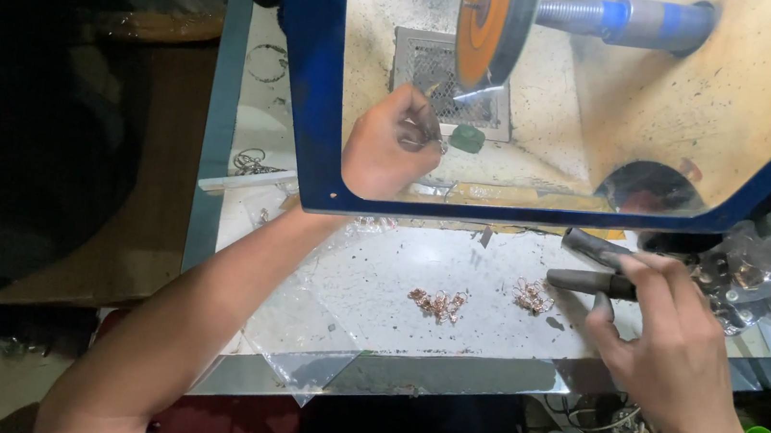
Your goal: The person uses a rotary polishing machine to smooth small metal parts. They hold each part with pliers and press it against the spinning wheel, then place the finished pieces on the workbench.
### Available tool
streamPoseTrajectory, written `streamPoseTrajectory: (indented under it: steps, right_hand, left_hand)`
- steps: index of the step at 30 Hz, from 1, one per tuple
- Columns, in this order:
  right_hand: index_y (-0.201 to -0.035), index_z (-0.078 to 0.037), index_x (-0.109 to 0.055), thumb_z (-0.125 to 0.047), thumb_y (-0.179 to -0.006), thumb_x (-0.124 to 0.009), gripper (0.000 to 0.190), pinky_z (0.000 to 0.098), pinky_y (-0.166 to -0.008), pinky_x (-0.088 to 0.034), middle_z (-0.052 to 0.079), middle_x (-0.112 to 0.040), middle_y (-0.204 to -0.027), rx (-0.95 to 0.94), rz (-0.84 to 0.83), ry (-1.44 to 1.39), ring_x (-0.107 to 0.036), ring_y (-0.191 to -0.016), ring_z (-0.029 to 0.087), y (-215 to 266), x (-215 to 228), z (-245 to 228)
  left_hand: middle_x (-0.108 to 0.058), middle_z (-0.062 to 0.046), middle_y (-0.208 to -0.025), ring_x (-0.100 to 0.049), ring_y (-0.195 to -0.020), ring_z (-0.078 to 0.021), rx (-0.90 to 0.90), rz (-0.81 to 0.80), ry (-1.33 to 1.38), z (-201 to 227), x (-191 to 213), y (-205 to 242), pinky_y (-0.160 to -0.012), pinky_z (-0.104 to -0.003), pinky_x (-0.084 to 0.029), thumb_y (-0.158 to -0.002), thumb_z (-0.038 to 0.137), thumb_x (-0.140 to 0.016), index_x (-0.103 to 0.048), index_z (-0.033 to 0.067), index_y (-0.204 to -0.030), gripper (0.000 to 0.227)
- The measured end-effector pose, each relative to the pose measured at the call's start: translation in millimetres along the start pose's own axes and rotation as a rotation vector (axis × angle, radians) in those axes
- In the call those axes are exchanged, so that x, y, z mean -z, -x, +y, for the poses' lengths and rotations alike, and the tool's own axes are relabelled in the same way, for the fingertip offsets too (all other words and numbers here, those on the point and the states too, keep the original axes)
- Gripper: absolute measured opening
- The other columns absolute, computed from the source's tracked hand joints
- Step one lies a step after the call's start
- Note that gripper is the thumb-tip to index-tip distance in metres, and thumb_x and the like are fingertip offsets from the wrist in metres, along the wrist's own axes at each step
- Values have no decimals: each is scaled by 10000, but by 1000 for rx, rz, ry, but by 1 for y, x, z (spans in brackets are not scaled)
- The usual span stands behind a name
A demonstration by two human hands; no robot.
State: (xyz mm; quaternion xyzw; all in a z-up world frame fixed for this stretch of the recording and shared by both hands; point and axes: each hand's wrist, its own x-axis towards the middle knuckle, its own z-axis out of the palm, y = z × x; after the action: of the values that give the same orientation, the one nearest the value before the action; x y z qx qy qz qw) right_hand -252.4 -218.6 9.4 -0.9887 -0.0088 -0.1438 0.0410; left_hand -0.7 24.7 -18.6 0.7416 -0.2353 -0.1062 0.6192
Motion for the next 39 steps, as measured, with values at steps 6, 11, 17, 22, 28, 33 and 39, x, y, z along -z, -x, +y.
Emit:
streamPoseTrajectory:
  steps: [6, 11, 17, 22, 28, 33, 39]
  right_hand:
    - [-1073, 44, -670, -112, -857, -860, 327, 377, -938, -588, 173, -742, -1193, 81, 201, -252, -734, -1056, 278, -11, -7, -1]
    - [-961, 20, -677, -120, -835, -869, 269, 416, -936, -596, 168, -728, -1137, 224, 221, -181, -701, -1032, 313, -18, -25, 13]
    - [-724, -101, -783, -423, -856, -753, 350, 411, -922, -573, -40, -747, -1081, -84, -391, 63, -659, -987, 177, -36, 4, 2]
    - [-1167, -176, -751, -502, -894, -696, 429, 407, -948, -590, 25, -759, -1073, -263, -741, 92, -704, -992, 244, -49, 6, 0]
    - [-752, 5, -630, -479, -1041, -581, 565, 384, -629, -617, 146, -652, -934, -354, -555, 123, -676, -682, 246, -82, 0, -39]
    - [-1112, -67, -722, -390, -962, -697, 357, 468, -1004, -531, 155, -705, -1097, -282, -308, -362, -669, -1157, 339, -151, -7, -89]
    - [-943, 29, -785, -199, -937, -723, 236, 412, -737, -579, 173, -776, -827, -206, -161, -734, -763, -837, 282, -185, -59, -70]
  left_hand:
    - [-630, -22, -896, -624, -826, -153, -1, 2, 27, -2, 0, -1, -817, -299, -567, -829, 52, -689, -560, 143, -900, 173]
    - [-626, -20, -900, -618, -807, -150, 24, 2, 18, -1, 0, -1, -779, -290, -560, -826, 43, -685, -560, 144, -904, 178]
    - [-636, -21, -903, -638, -825, -163, -7, -1, 40, -3, 0, -1, -789, -297, -567, -836, 37, -681, -555, 147, -906, 181]
    - [-641, -22, -896, -646, -826, -157, -35, 0, 46, -6, -1, -2, -803, -292, -577, -847, 42, -684, -557, 143, -910, 174]
    - [-660, -36, -906, -666, -843, -158, -40, 12, 75, 0, -1, -1, -840, -300, -594, -855, 37, -696, -540, 142, -911, 196]
    - [-707, -192, -1041, -733, -1060, -354, 24, -1, 245, -5, 0, -4, -898, -503, -630, -834, -16, -716, -565, 75, -991, 236]
    - [-726, -149, -968, -724, -935, -216, 36, 81, 303, 0, 4, -6, -840, -407, -648, -829, 48, -756, -555, 93, -952, 240]
